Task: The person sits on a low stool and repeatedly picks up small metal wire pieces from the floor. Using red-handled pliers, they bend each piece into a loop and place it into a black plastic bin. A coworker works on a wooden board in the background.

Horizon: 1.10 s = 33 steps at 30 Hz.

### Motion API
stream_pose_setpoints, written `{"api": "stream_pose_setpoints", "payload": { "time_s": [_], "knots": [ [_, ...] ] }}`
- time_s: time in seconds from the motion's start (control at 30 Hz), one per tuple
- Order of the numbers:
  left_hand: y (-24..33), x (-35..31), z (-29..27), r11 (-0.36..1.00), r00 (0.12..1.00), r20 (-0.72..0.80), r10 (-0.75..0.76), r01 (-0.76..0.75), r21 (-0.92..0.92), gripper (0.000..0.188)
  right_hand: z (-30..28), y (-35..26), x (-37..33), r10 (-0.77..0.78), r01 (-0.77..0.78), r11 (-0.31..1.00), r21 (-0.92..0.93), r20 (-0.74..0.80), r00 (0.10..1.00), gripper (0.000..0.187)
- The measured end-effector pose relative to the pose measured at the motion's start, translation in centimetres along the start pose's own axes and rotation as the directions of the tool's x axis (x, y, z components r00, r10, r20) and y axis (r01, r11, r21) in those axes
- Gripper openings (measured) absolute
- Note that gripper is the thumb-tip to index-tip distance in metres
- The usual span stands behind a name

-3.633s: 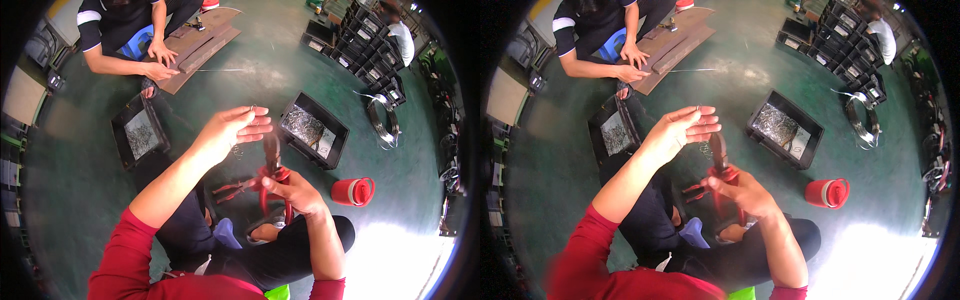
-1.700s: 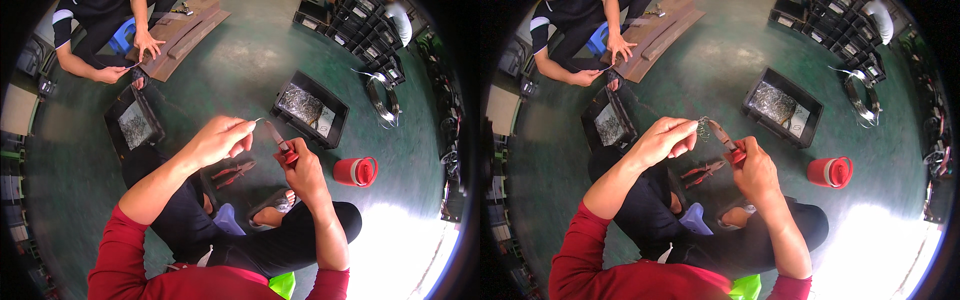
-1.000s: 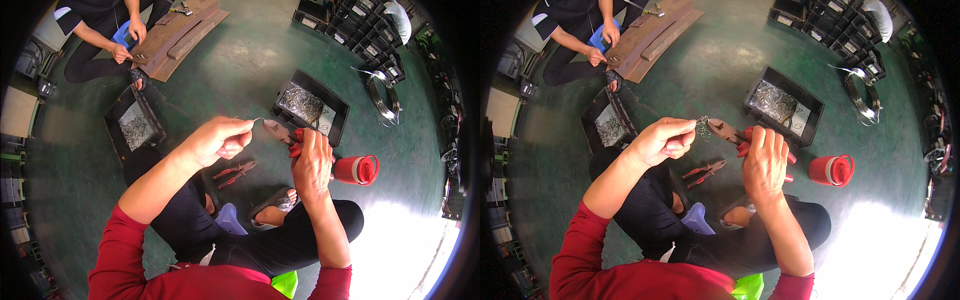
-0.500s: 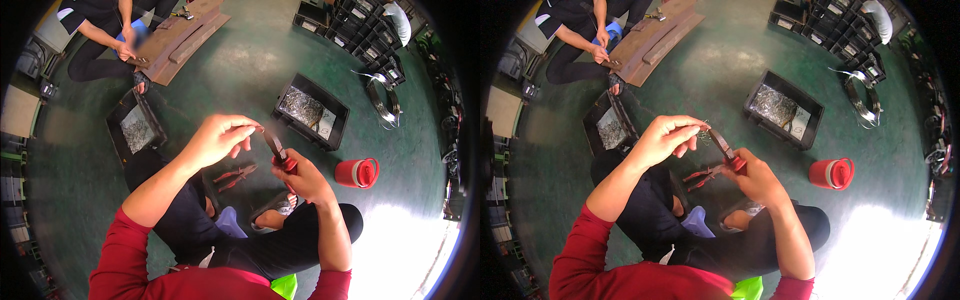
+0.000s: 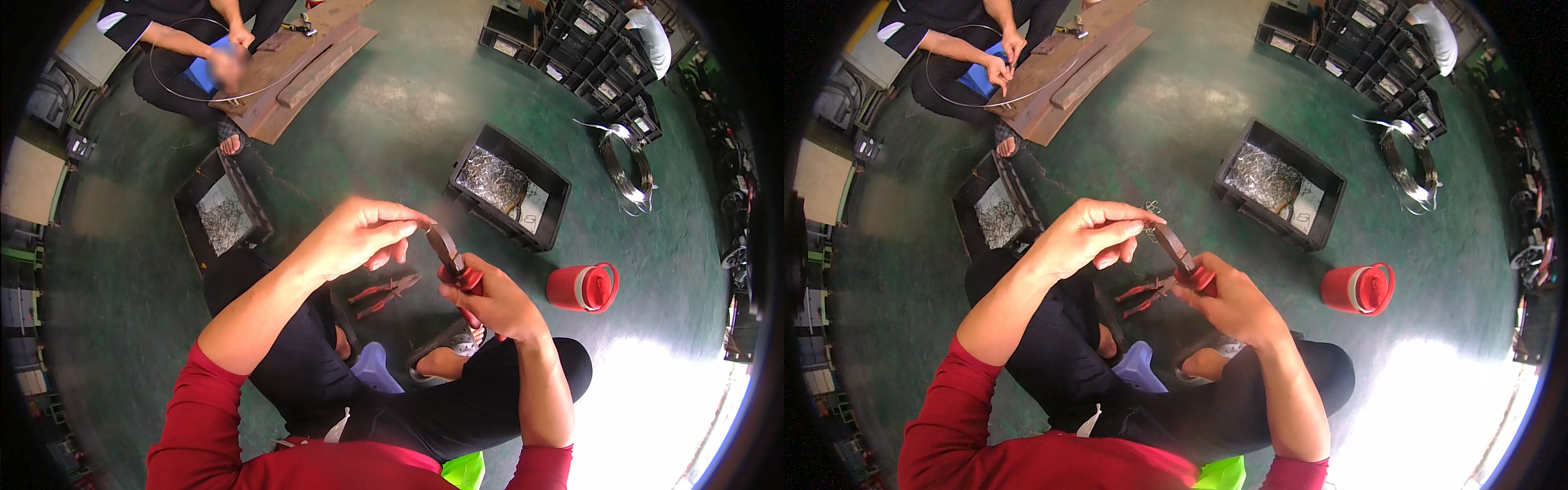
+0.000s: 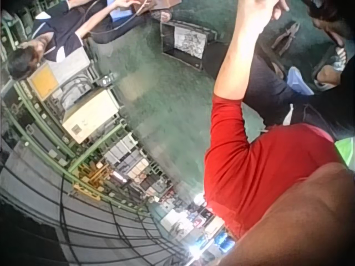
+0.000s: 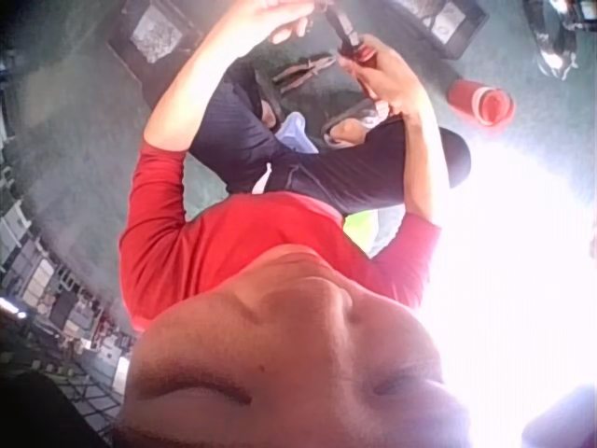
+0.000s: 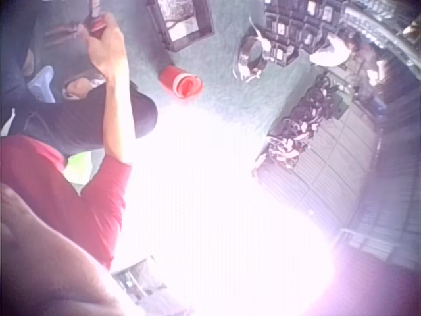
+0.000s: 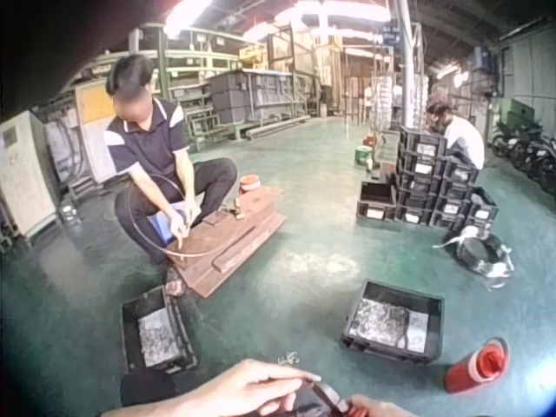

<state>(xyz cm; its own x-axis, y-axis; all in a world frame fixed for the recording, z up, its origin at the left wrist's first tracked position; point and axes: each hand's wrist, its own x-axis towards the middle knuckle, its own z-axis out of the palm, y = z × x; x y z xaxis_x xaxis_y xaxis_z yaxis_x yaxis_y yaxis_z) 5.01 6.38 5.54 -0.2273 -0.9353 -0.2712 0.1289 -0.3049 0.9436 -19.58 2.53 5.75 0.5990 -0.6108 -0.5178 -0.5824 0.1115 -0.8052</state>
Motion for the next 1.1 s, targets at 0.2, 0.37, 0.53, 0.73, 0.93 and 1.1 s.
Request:
{"api": "stream_pose_setpoints", "payload": {
  "time_s": [0.2,0.37,0.53,0.73,0.93,1.1],
  "knots": [
    [0.1,0.1,-0.2,0.999,0.998,0.044,-0.034,0.036,-0.034,0.025,-0.1,0.0,-0.1,-0.005,0.004,0.999,0.033,0.047,0.999,0.036],
    [0.5,-0.5,0.4,0.98,0.999,0.04,0.002,-0.01,0.197,0.026,-0.2,-0.2,-0.1,0.06,-0.065,0.996,0.054,0.085,0.995,0.036],
    [0.5,-0.8,0.9,0.821,0.98,0.077,0.182,-0.195,0.537,0.023,0.1,-0.5,0.0,0.053,-0.052,0.997,-0.057,0.022,0.998,0.034],
    [-0.3,-1.0,0.9,0.767,0.964,0.059,0.258,-0.242,0.594,0.021,0.6,0.0,0.5,0.062,-0.063,0.995,-0.078,-0.013,0.998,0.032],
    [-0.4,-1.5,1.3,0.809,0.981,-0.024,0.194,-0.146,0.569,0.02,1.8,1.7,1.6,-0.147,0.102,0.964,-0.246,-0.171,0.974,0.021],
    [-0.6,-1.5,1.9,0.78,0.966,-0.076,0.248,-0.152,0.607,0.02,1.5,1.1,1.6,-0.025,0.0,0.987,-0.162,-0.152,0.988,0.027]
  ]
}}
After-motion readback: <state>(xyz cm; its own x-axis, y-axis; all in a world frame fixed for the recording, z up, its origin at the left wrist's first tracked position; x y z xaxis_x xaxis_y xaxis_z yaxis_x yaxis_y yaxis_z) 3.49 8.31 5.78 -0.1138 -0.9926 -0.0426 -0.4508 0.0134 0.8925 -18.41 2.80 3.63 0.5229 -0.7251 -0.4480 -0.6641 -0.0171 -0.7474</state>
